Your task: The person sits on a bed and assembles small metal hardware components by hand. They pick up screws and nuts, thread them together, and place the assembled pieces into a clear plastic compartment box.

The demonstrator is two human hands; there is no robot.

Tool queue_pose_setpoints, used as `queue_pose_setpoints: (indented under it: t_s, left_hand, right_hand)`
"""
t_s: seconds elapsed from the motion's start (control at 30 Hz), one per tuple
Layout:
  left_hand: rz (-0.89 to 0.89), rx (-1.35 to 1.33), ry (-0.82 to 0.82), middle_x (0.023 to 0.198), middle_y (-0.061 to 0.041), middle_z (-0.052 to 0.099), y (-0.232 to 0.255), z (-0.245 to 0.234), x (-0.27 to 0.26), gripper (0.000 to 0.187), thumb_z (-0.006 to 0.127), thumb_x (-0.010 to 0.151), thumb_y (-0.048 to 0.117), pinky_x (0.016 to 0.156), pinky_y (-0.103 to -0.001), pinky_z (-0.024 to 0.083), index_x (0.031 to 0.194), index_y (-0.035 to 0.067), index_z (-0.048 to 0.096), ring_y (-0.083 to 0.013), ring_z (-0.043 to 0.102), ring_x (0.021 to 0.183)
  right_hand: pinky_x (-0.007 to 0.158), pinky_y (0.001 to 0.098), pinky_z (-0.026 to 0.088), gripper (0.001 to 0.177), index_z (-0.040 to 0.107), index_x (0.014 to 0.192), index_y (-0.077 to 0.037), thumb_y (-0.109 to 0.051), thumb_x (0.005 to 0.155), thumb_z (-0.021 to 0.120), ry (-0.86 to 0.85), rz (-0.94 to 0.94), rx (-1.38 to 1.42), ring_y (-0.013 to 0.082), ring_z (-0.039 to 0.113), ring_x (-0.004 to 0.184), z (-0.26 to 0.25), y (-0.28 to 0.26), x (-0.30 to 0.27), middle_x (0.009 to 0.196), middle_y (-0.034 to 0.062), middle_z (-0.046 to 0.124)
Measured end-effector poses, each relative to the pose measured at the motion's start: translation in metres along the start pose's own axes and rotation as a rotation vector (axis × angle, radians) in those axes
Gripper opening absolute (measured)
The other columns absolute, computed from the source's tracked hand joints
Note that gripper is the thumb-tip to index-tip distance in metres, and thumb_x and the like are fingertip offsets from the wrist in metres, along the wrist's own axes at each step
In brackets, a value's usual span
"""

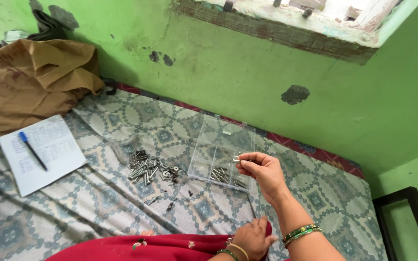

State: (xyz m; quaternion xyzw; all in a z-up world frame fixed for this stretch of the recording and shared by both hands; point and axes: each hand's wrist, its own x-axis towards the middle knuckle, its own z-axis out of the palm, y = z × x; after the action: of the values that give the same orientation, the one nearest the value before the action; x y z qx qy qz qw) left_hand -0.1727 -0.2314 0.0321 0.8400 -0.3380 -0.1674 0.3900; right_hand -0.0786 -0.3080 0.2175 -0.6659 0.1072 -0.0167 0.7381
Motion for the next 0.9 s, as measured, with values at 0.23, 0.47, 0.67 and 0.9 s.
queue_pose_setpoints:
  t_s: [0.23, 0.47, 0.67, 0.9]
  left_hand:
    - [-0.012, -0.068, -0.166, 0.121, -0.032, 0.064, -0.005, -0.022, 0.027, 0.055, 0.058, 0.103, 0.043, 0.100, -0.053, 0.048, 0.129, -0.006, 0.054, -0.0460, 0.061, 0.116]
    - [-0.096, 0.083, -0.030, 0.109, -0.022, 0.073, -0.002, -0.192, 0.073, 0.030, 0.069, 0.090, 0.028, 0.096, -0.046, 0.053, 0.110, 0.005, 0.073, -0.0376, 0.069, 0.106]
    - [-0.065, -0.405, 0.309, 0.094, -0.013, 0.077, 0.055, -0.281, 0.032, 0.037, 0.074, 0.085, 0.019, 0.072, -0.033, 0.061, 0.116, 0.001, 0.066, -0.0197, 0.076, 0.081]
    - [-0.053, -0.585, 0.321, 0.079, -0.008, 0.076, 0.086, -0.291, 0.003, 0.025, 0.070, 0.091, 0.014, 0.061, -0.024, 0.057, 0.112, 0.001, 0.071, -0.0090, 0.071, 0.068]
  right_hand:
    - [0.080, 0.0311, 0.062, 0.015, 0.076, 0.103, 0.002, -0.002, 0.090, 0.070, 0.001, 0.004, 0.016, 0.0175, 0.074, 0.084, -0.003, 0.008, 0.028, 0.095, 0.0111, 0.078]
    - [0.078, 0.0318, 0.061, 0.016, 0.076, 0.103, 0.003, -0.002, 0.090, 0.071, 0.010, -0.022, 0.016, 0.0170, 0.073, 0.081, -0.020, 0.009, 0.038, 0.094, 0.0112, 0.077]
    - [0.077, 0.0316, 0.060, 0.018, 0.075, 0.105, 0.005, -0.003, 0.090, 0.069, -0.021, -0.062, 0.080, 0.0170, 0.072, 0.083, -0.004, -0.015, 0.023, 0.097, 0.0113, 0.077]
    - [0.080, 0.0334, 0.061, 0.018, 0.074, 0.105, 0.005, 0.000, 0.089, 0.070, -0.061, -0.090, 0.067, 0.0187, 0.073, 0.086, -0.011, -0.031, -0.006, 0.097, 0.0133, 0.076]
